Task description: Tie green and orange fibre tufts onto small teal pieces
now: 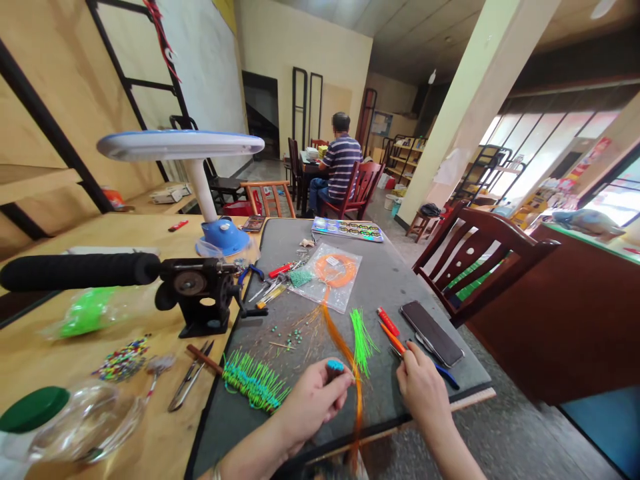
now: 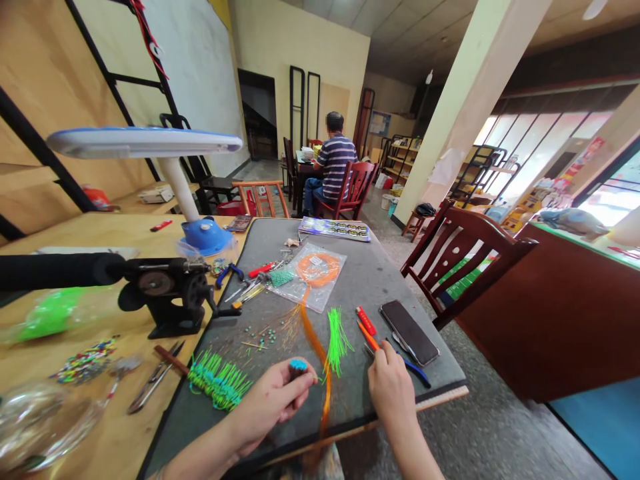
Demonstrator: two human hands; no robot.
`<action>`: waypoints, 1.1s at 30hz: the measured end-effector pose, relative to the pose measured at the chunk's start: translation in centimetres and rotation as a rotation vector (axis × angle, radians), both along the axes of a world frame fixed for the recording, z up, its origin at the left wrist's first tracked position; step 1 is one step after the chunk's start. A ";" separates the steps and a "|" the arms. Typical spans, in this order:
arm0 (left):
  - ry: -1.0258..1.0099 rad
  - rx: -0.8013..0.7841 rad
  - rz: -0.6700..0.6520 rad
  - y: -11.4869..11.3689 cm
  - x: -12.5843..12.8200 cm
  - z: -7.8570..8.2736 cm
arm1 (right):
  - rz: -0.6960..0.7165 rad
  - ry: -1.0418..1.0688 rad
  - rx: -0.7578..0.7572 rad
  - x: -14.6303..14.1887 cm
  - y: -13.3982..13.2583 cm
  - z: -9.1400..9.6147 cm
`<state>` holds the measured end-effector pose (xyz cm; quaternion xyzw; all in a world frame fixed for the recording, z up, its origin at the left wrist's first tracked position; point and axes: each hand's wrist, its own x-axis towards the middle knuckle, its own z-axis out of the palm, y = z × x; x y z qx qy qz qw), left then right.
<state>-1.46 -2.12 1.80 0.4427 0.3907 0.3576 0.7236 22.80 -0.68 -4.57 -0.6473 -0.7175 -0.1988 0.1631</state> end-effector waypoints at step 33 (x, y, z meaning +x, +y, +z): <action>0.009 -0.025 0.145 0.2 0.6 -0.5 | 0.406 1.111 -0.475 -9.5 -3.8 3.3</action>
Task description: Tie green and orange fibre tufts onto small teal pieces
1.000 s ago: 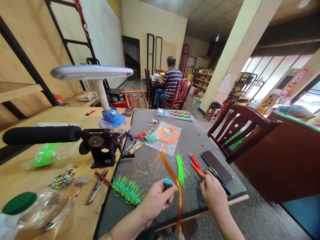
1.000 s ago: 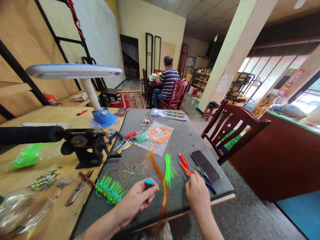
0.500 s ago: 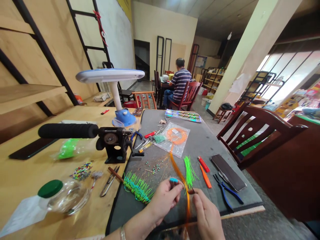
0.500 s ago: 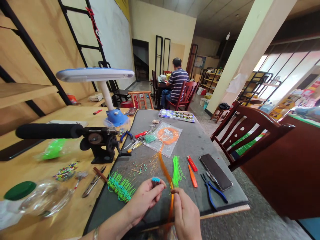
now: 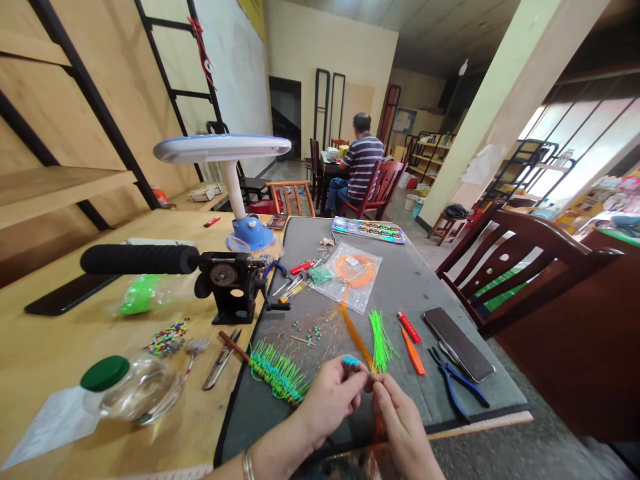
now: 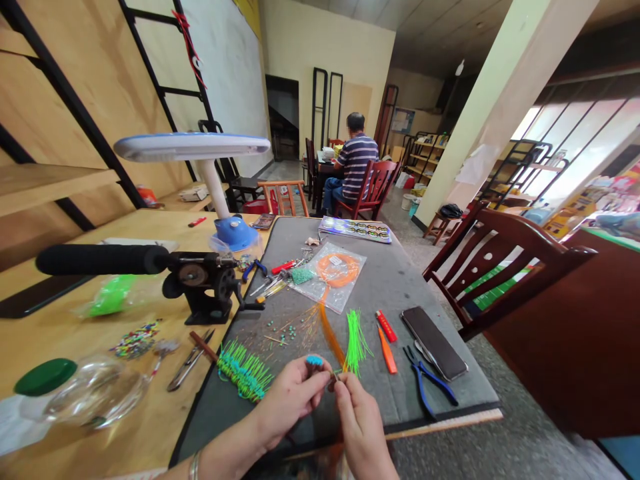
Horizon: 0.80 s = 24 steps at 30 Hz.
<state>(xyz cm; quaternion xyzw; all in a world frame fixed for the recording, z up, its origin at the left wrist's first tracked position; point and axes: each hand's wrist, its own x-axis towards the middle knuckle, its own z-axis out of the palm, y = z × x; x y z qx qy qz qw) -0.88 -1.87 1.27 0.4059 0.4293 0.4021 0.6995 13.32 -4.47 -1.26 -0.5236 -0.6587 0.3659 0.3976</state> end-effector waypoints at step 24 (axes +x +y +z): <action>0.290 0.286 0.038 1.0 -0.8 1.2 | -0.400 -0.486 0.163 5.2 0.8 -1.1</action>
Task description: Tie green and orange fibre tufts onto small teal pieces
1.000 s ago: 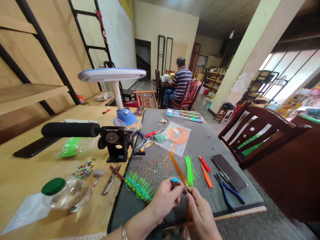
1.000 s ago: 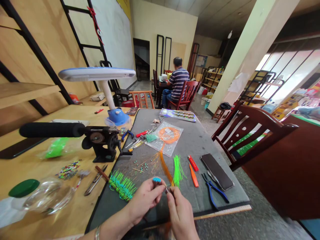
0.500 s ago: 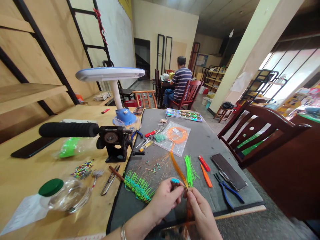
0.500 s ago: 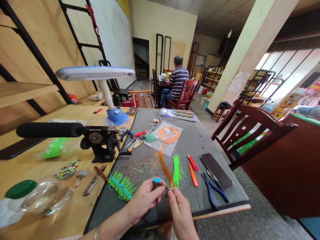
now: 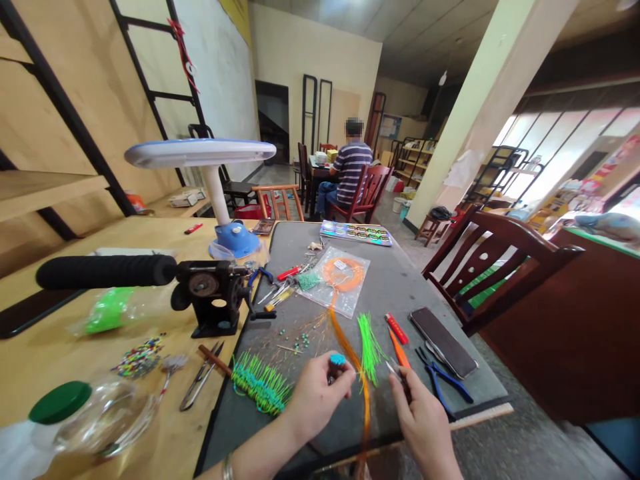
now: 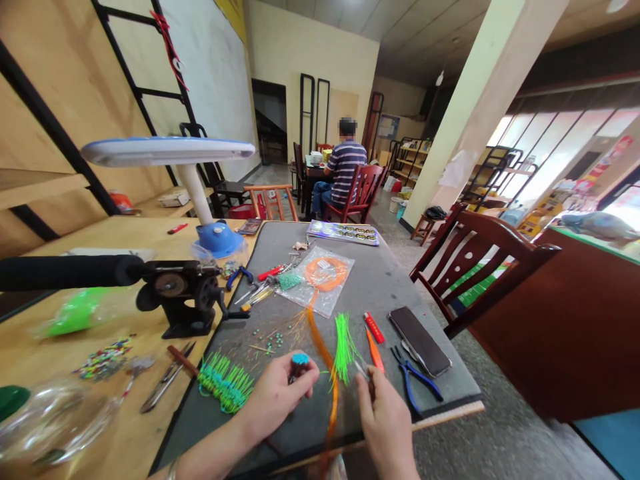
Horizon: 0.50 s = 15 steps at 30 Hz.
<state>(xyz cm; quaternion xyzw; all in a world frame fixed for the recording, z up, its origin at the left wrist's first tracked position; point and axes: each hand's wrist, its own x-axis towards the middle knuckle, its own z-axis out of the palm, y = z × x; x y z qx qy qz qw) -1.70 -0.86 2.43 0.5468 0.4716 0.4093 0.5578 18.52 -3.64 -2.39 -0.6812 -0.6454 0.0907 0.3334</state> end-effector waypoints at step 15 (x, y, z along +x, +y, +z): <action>0.021 0.091 0.009 2.0 -0.4 2.3 | -0.140 -0.521 0.099 4.7 3.4 -0.7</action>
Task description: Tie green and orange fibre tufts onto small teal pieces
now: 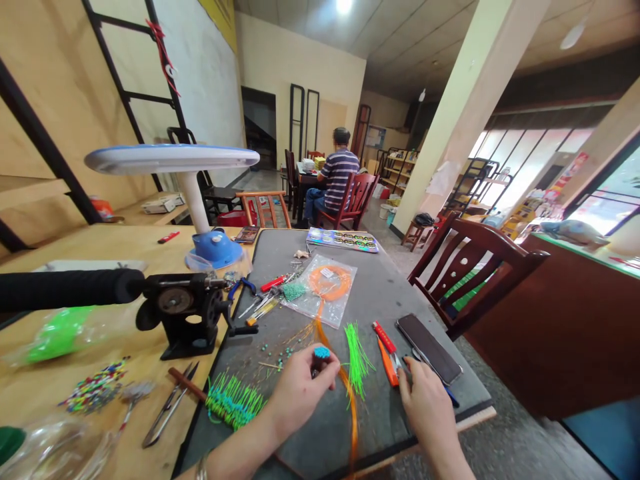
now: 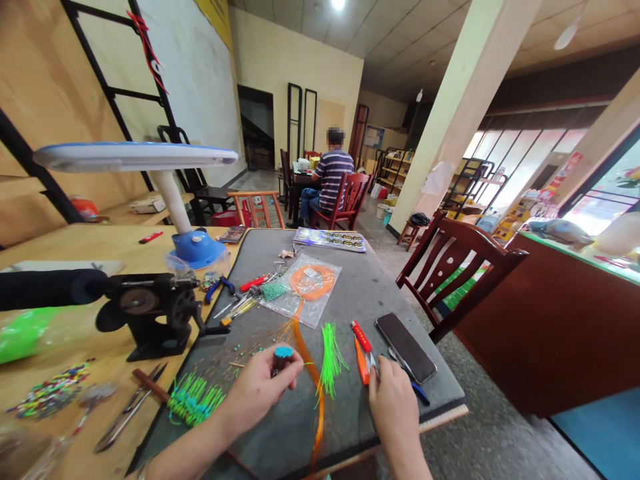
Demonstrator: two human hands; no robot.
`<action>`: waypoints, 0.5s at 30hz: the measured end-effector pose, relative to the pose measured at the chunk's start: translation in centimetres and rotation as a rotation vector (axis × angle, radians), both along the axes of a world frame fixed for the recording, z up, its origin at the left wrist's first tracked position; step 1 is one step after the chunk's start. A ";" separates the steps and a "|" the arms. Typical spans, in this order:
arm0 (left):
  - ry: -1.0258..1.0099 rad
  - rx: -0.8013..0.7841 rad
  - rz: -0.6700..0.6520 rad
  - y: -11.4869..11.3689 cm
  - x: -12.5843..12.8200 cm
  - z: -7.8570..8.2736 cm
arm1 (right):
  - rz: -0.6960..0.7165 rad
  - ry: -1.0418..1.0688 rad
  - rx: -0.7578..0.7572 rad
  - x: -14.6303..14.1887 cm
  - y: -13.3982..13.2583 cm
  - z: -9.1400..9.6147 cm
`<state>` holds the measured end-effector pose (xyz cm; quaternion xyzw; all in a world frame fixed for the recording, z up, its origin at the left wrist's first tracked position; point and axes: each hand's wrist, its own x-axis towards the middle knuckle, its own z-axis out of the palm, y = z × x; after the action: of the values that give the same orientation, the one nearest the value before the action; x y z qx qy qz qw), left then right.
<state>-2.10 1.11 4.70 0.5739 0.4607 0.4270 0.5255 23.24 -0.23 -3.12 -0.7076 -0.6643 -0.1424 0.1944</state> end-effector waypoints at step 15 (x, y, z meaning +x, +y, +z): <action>-0.033 -0.005 0.024 1.0 -0.8 -1.3 | 0.003 0.252 -0.261 -2.1 10.3 2.9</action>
<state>-2.93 2.10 3.41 0.5597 0.4600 0.4415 0.5294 21.09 10.03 -0.18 -0.7381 -0.6485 0.0353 0.1827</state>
